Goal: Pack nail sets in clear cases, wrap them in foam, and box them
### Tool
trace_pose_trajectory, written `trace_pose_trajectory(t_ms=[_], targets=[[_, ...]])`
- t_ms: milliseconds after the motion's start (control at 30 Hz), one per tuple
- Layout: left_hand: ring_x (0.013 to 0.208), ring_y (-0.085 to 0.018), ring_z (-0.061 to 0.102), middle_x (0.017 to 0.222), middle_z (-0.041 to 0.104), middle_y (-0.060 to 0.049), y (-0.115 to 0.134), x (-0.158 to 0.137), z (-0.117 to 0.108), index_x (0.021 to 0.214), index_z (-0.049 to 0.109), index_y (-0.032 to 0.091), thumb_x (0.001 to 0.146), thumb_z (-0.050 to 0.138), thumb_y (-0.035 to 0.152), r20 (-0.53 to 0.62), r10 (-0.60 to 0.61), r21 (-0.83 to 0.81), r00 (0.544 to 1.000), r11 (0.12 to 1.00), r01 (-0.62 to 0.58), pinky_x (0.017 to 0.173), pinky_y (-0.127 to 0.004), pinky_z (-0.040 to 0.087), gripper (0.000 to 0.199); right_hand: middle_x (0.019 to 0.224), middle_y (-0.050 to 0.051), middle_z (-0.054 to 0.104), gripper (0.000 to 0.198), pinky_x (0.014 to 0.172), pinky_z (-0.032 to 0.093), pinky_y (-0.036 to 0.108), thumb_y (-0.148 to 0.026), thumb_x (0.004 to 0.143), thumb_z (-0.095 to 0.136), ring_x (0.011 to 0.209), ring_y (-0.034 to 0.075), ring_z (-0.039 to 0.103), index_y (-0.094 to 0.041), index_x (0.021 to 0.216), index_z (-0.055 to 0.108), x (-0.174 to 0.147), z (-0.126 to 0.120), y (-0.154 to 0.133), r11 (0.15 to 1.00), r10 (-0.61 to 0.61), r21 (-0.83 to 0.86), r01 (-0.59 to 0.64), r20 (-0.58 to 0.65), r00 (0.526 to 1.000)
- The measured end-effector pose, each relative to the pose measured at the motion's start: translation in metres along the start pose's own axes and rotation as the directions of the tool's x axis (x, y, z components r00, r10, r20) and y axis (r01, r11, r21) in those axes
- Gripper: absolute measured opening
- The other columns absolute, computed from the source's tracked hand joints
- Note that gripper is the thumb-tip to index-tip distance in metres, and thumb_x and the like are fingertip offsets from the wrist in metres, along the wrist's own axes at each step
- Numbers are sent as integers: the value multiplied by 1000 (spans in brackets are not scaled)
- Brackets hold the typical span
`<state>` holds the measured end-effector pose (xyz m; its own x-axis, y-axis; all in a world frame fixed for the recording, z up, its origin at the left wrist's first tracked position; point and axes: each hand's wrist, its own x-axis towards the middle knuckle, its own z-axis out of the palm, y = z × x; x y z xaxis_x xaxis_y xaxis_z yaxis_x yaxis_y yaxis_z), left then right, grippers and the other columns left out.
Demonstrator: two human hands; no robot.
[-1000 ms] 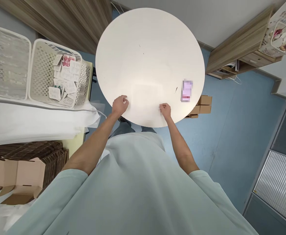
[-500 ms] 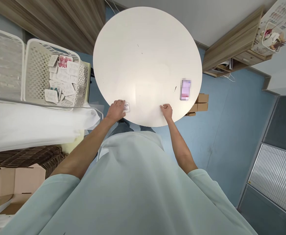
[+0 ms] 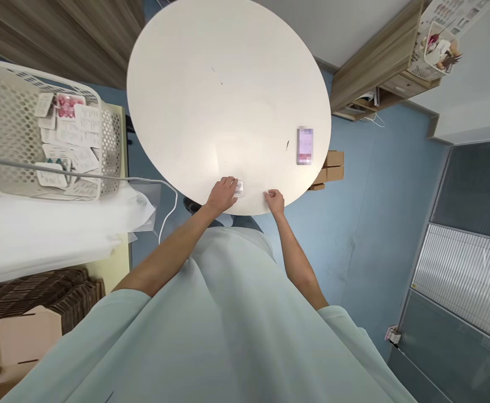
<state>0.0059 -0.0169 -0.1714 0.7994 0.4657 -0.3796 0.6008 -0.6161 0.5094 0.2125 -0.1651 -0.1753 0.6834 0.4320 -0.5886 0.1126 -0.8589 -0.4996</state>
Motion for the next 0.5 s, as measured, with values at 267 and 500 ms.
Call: trace_pose_trajectory(t_ms=[267,500], targets=[[151,-44,45,162,50,-26,-15,-4,14,165,42,11,91,64,20,-47,49,-88,998,995,-53,121,-56,45,78,103,6,82,18,86,56,31,-38,99,62,92,21,77,-22,98,71,-33,-3,-5,998,-35,-46,35,0,999],[151,-43,45,161,52,-26,-21,-2,21,165,42,11,91,64,21,-75,67,-164,995,983,-79,126,-60,40,78,109,5,78,19,85,55,31,-39,107,60,93,20,73,-23,103,69,-68,10,-43,942,-288,-145,301,101,952]])
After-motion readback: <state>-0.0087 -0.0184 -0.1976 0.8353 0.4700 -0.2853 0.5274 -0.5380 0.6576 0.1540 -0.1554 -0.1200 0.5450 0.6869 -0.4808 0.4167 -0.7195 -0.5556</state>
